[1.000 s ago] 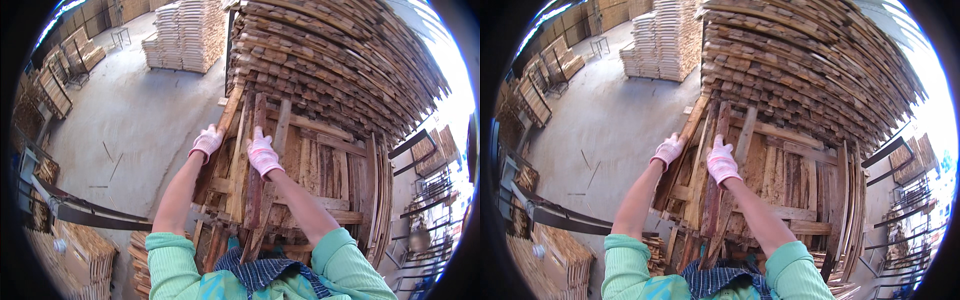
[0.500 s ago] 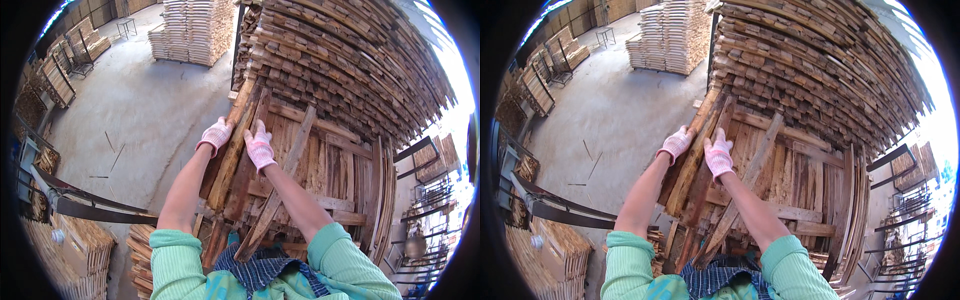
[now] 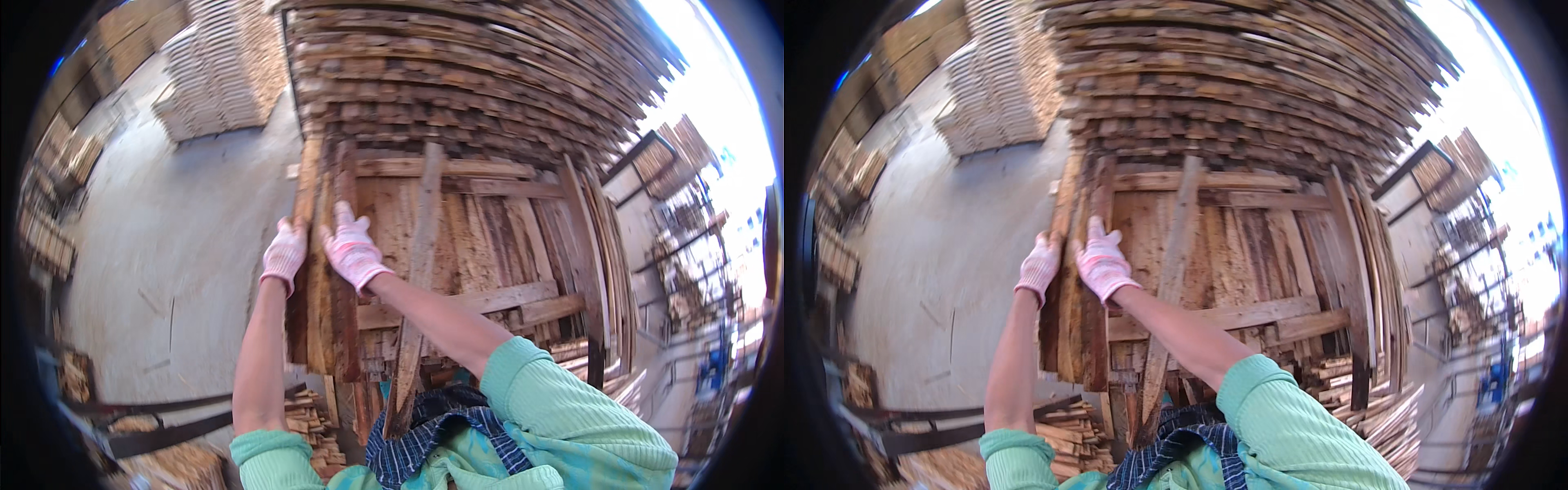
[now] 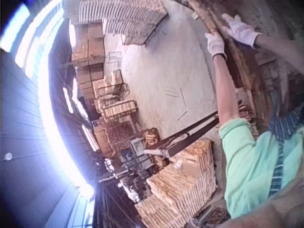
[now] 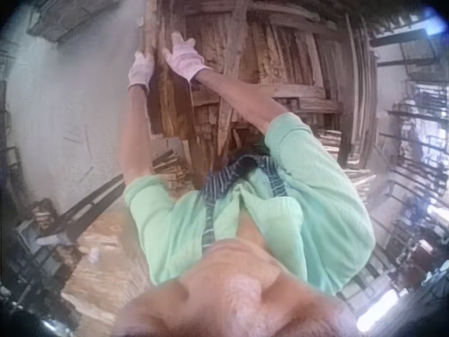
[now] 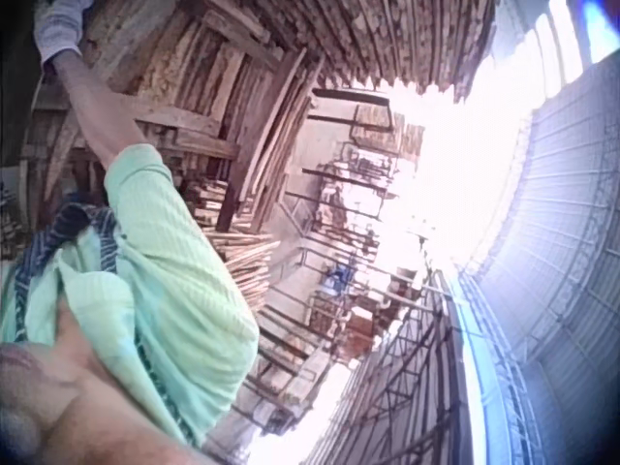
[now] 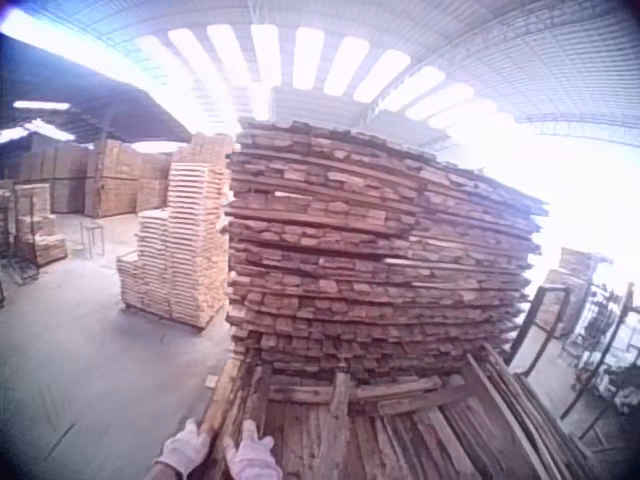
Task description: The person organizes and stacks wood slats by hand, moving them from a large disorganized pile onto a structured stack.
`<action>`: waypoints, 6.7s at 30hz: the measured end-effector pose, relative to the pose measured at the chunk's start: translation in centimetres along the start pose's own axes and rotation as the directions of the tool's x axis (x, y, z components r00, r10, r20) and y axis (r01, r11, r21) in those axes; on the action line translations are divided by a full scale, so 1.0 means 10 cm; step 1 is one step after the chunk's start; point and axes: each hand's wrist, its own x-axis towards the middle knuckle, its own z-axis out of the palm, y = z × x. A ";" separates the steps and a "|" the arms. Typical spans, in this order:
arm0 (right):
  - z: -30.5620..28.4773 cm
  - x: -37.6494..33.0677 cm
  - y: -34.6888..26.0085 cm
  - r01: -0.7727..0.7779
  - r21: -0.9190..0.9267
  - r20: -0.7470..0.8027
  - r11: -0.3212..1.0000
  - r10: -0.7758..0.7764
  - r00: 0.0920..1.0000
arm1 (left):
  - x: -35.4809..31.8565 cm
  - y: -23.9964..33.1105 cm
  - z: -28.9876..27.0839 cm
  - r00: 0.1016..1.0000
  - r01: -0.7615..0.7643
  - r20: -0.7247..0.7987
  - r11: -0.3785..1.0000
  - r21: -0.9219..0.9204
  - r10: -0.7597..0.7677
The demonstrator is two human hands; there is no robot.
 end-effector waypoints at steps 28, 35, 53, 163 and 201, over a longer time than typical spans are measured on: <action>-2.77 -0.28 1.81 -0.079 -0.140 -0.296 0.987 0.035 0.955 | -0.19 0.38 0.11 0.670 -0.534 -0.401 0.781 0.324 0.625; -3.43 -0.71 2.94 -0.261 -0.522 -0.156 0.812 0.210 0.965 | -1.63 2.11 1.06 0.518 -0.813 -0.154 0.428 -0.395 0.841; -5.25 -1.52 4.64 -0.276 -0.153 -0.076 0.949 0.267 0.961 | -3.37 4.92 3.34 0.555 -0.787 0.172 0.448 0.423 0.814; -2.24 -0.26 2.47 -0.227 0.551 0.189 0.803 0.145 0.971 | -1.55 2.15 0.42 0.988 0.073 0.128 0.991 0.109 -0.086; -1.76 -0.32 2.07 -0.319 0.695 0.288 0.644 0.157 0.945 | -1.41 1.48 0.85 0.845 0.389 0.521 0.531 -0.753 0.119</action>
